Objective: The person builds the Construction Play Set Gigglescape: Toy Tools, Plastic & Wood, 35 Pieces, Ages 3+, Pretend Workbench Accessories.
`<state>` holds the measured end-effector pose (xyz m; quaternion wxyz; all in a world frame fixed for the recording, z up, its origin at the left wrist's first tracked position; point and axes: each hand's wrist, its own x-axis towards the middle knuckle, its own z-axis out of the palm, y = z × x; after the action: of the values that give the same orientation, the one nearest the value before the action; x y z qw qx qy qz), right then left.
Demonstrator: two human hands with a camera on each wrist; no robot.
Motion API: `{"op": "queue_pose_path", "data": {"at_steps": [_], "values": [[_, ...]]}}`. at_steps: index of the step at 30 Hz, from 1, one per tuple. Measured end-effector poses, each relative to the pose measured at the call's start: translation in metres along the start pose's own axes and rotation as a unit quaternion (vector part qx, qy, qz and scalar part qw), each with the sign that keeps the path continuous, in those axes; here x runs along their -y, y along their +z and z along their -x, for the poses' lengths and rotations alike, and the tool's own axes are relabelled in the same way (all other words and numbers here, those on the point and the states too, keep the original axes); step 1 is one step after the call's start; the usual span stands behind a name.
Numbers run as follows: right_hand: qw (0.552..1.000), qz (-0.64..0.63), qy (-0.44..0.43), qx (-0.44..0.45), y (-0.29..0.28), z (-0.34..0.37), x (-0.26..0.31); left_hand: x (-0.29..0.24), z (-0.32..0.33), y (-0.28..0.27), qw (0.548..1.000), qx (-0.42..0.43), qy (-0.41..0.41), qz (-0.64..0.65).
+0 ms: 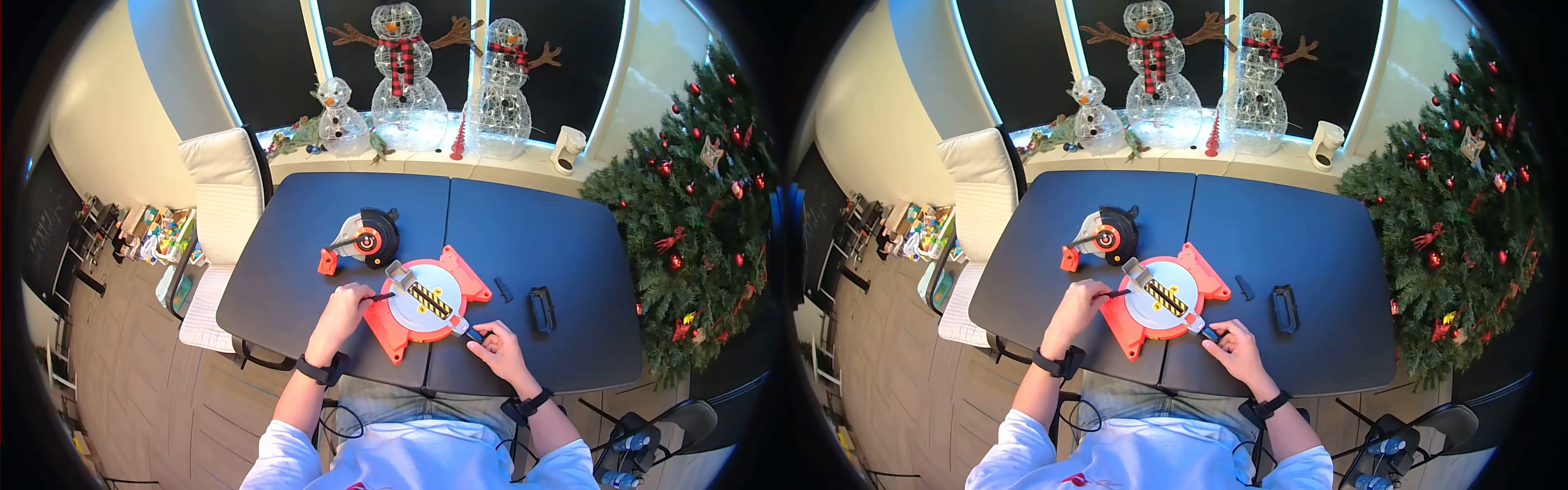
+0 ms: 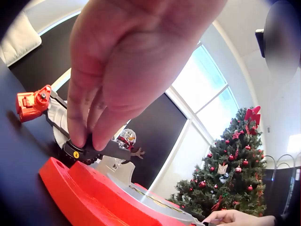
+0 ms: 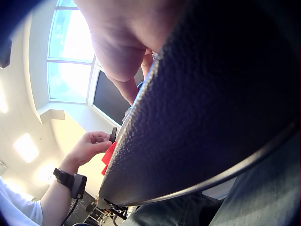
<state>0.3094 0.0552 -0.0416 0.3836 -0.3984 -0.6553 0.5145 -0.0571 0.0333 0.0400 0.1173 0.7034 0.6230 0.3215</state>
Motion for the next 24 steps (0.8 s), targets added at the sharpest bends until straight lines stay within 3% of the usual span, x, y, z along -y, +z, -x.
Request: {"op": "queue_pose_path", "data": {"at_steps": [24], "values": [[1.0, 0.011, 0.002, -0.004, 0.0, 0.001, 0.001, -0.011, -0.006, 0.008, 0.999, 0.024, 0.018, -0.042]]}}
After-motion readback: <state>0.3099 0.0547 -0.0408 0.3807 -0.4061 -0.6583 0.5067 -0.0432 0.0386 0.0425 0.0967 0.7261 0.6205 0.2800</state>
